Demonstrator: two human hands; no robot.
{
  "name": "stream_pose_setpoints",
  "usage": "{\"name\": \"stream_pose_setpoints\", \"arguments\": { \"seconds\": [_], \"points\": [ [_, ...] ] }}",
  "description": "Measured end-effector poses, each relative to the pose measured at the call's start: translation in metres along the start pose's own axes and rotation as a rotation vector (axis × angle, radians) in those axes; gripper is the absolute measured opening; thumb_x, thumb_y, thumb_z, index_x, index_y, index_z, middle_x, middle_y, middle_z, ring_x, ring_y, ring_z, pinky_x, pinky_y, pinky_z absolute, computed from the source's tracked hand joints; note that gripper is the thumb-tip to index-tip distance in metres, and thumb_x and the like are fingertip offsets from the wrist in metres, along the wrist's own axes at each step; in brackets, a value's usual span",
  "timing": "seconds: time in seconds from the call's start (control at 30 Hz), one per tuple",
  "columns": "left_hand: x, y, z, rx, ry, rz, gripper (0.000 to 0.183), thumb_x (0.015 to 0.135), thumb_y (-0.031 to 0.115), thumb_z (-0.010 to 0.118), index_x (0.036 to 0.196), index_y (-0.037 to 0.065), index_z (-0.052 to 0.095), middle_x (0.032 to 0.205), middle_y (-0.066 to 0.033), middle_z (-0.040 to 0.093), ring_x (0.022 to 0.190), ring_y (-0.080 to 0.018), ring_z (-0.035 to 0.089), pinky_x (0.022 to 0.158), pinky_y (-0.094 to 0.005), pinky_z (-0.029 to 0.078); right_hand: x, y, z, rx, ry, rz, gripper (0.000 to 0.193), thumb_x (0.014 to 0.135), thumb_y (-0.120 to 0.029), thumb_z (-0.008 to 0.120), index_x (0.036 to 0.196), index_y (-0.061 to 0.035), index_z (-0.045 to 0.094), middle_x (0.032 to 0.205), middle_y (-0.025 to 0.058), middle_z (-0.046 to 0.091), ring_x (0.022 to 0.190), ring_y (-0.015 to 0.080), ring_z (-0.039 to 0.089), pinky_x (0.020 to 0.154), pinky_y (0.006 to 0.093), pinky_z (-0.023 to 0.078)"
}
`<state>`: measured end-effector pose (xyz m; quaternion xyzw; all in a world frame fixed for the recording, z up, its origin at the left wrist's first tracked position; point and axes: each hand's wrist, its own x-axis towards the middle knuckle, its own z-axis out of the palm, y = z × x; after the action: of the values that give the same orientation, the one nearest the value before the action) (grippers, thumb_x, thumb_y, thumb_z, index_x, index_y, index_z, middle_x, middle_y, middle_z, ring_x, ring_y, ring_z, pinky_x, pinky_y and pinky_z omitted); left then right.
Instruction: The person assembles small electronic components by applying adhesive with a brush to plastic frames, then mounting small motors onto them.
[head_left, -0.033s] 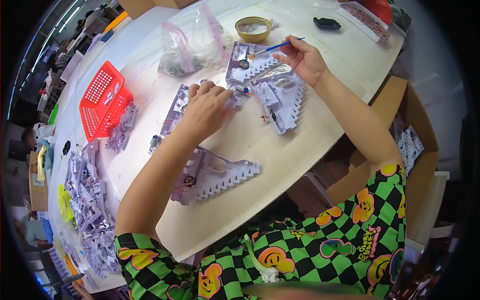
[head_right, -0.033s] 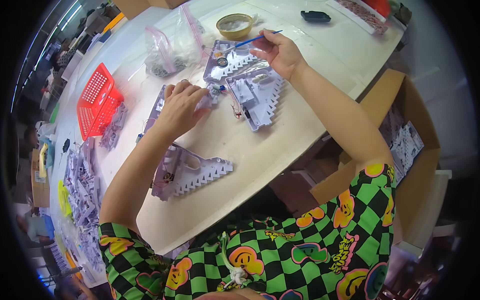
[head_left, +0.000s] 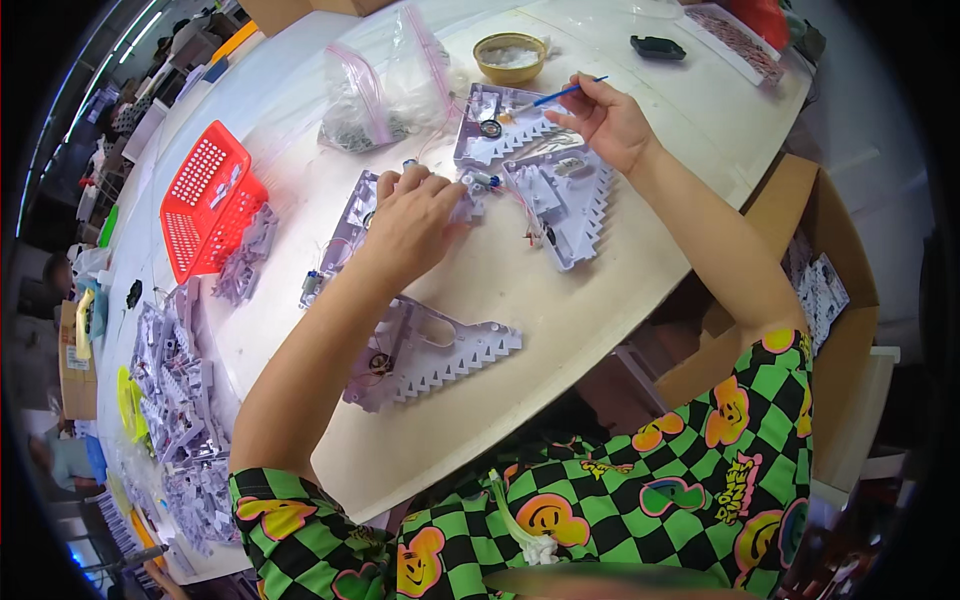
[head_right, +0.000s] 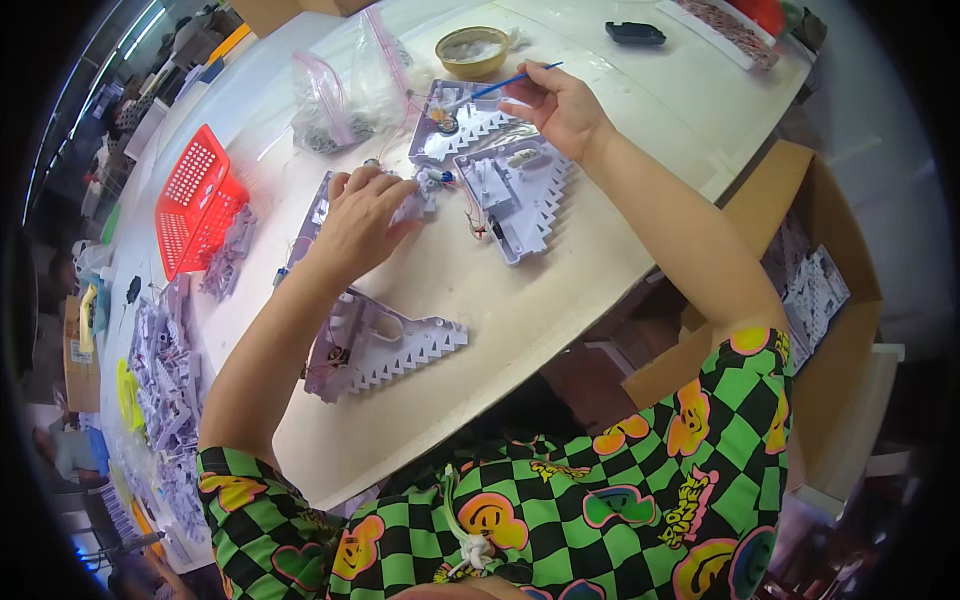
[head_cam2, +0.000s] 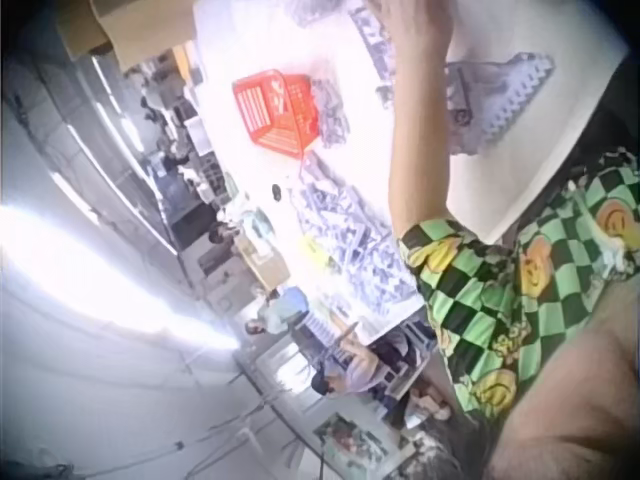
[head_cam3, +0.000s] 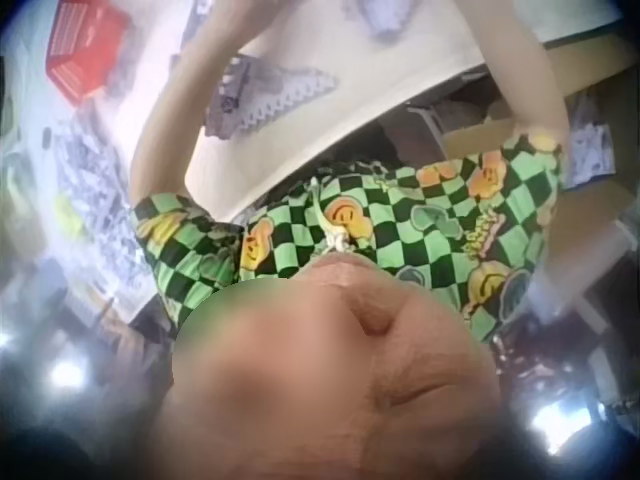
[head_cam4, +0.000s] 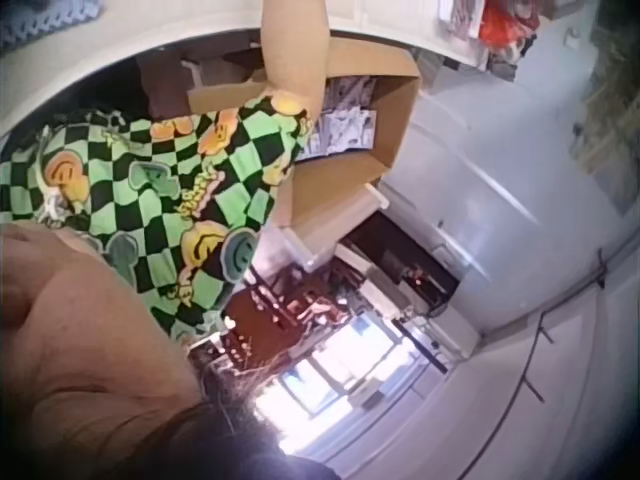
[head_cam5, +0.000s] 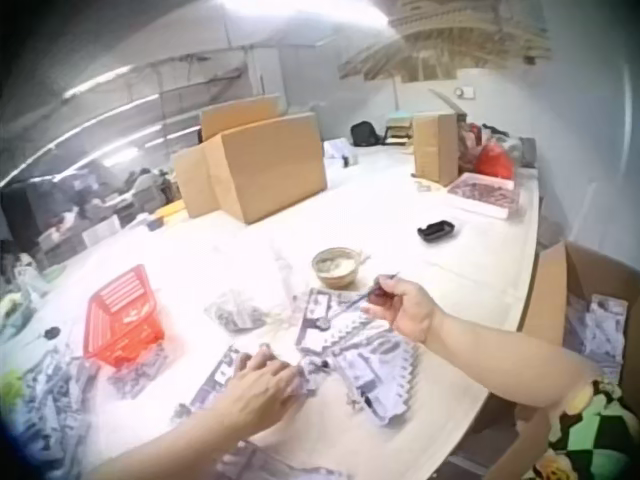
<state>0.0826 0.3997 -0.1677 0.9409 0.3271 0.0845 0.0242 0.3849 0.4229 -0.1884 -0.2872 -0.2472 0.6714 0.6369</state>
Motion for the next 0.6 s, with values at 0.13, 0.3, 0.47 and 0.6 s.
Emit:
{"name": "stream_pose_setpoints", "arguments": {
  "seconds": [0.13,0.3,0.47,0.6],
  "points": [
    [-0.027,0.002,-0.007,-0.028,-0.022,-0.023,0.044,0.071,0.02,0.073,0.111,0.009,0.059,0.104,-0.0034,0.061,0.106,-0.0237,0.049,0.093,-0.0418,0.031,-0.007,0.011,-0.004,-0.117,-0.029,0.09,0.015,0.092,-0.014,0.051,0.094,-0.0017,0.058,0.09,0.0062,0.062,0.086,0.0178,0.062,0.09,0.0483,0.049],
    [-0.054,-0.005,-0.029,-0.041,-0.095,-0.098,0.045,0.069,0.02,0.075,0.11,0.009,0.06,0.102,-0.0032,0.062,0.105,-0.0225,0.05,0.094,-0.0426,0.029,-0.017,0.003,0.001,-0.176,-0.06,0.101,0.014,0.093,-0.015,0.049,0.096,-0.0039,0.057,0.09,0.0047,0.06,0.086,0.0159,0.061,0.085,0.0462,0.053],
    [-0.06,-0.007,-0.049,0.021,-0.25,-0.135,0.045,0.07,0.022,0.075,0.111,0.011,0.061,0.102,-0.0032,0.062,0.104,-0.0213,0.05,0.093,-0.0438,0.028,-0.032,-0.008,0.001,-0.199,-0.051,0.164,0.015,0.093,-0.014,0.049,0.097,-0.0028,0.057,0.092,0.0058,0.061,0.087,0.0176,0.062,0.085,0.0436,0.053],
    [-0.039,-0.015,-0.051,-0.04,-0.081,-0.111,0.042,0.072,0.023,0.073,0.111,0.011,0.061,0.104,-0.004,0.062,0.105,-0.0215,0.05,0.091,-0.0422,0.029,-0.04,-0.017,0.0,-0.159,-0.066,0.084,0.014,0.093,-0.014,0.049,0.097,-0.0029,0.057,0.093,0.0068,0.062,0.087,0.0187,0.063,0.087,0.0419,0.051]
  ]
}}
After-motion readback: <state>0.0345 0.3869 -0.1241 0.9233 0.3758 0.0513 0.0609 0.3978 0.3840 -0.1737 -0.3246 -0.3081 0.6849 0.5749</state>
